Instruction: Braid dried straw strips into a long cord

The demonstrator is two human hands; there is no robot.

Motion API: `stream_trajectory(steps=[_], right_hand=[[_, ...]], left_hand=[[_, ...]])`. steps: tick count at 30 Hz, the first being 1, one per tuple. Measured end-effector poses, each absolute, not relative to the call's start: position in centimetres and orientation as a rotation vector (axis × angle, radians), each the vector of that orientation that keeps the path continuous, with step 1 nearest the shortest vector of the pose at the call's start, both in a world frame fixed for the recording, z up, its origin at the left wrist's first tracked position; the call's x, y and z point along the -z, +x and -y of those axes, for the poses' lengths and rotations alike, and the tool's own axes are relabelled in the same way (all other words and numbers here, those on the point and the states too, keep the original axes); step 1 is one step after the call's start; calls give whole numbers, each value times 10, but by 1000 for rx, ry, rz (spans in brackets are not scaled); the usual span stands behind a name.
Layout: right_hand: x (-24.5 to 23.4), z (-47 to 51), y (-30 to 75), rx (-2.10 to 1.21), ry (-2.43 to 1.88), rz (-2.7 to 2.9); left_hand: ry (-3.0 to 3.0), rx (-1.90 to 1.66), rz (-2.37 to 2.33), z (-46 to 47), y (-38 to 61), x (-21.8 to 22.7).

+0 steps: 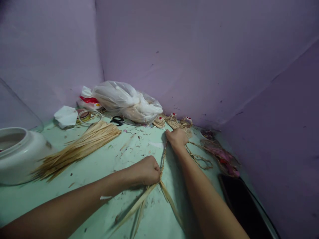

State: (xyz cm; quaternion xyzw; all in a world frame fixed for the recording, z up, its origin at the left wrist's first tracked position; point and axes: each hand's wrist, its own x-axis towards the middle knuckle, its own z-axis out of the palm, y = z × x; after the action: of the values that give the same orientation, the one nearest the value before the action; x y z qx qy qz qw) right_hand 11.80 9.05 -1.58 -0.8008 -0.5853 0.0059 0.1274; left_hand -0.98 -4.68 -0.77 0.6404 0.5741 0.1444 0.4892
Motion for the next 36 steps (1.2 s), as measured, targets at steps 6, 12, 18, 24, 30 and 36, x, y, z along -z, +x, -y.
stream_trajectory(steps=[6,12,18,24,30,36], right_hand=[[12,-73,110,5,-2350,1718],[16,-81,109,-95,-2198,1655],[24,-94,121,-247,-2129,1576],[12,-104,127,-235,-2115,1781],[13,-104,131,-207,-2114,1877],[13,-103,136,-280,-2041,1870]], left_hand=[[1600,-398,-1368,45,-8,16],[1641,-428,-1439,45,-2,16],[1667,-362,-1484,48,-5,7],[1655,-372,-1522,50,-6,4],[1692,-363,-1508,53,-4,4],[1700,-363,-1502,54,-4,4]])
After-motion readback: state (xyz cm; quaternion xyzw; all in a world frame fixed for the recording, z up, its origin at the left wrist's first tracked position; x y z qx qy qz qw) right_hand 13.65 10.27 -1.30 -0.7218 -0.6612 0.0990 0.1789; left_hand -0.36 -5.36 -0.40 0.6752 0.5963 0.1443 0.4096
